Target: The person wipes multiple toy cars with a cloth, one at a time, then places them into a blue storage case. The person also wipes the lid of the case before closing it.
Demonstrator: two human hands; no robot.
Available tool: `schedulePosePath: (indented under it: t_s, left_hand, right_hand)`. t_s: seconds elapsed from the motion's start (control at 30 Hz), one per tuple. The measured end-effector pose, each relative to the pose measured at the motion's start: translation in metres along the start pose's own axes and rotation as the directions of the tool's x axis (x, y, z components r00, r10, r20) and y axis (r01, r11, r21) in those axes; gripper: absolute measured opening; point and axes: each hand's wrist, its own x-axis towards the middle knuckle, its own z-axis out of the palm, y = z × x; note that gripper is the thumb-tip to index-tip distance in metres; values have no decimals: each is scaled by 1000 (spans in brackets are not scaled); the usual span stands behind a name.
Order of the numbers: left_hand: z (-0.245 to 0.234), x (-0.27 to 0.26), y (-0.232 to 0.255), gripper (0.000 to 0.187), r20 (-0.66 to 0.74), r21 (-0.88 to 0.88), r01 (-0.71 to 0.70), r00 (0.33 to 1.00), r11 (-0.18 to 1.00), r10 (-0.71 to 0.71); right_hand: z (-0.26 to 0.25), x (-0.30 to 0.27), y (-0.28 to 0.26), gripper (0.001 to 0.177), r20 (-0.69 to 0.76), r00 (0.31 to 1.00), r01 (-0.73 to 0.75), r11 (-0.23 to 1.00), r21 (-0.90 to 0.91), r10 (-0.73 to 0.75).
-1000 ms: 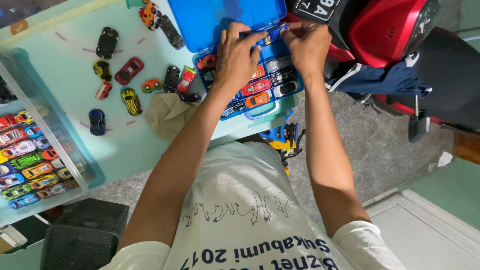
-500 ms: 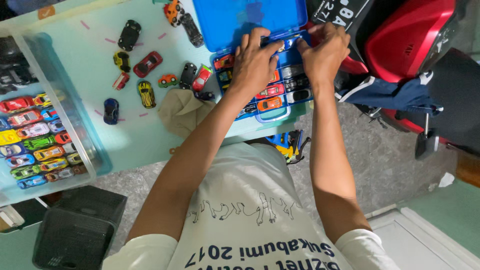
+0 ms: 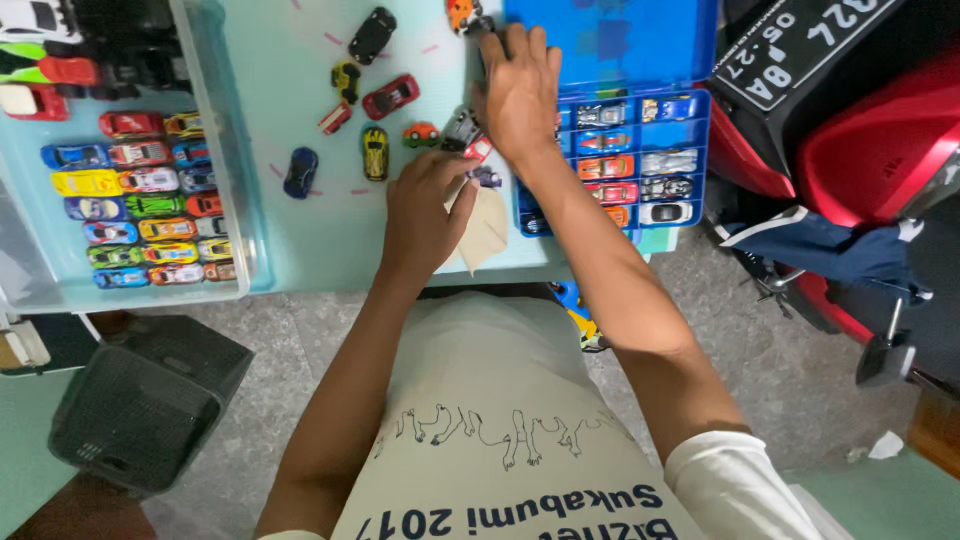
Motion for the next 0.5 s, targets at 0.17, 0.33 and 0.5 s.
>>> schedulePosePath:
  t_s: [0.17, 0.33, 0.5]
  left_hand:
    - [-37, -13, -9, 18, -62, -93, -24, 998, 995, 18]
    - [-69, -3, -16, 24, -17, -237, 148, 988, 960, -157]
    - [-68, 14, -43, 33, 106, -580, 204, 979, 789, -175]
  right_hand:
    - [26, -6, 4, 38, 86, 996, -13, 997, -73, 19]
    - [-13, -25, -6, 36, 219, 944, -329, 711, 621, 245]
    - [-54, -50, -43, 29, 559, 778, -533, -169, 829, 287]
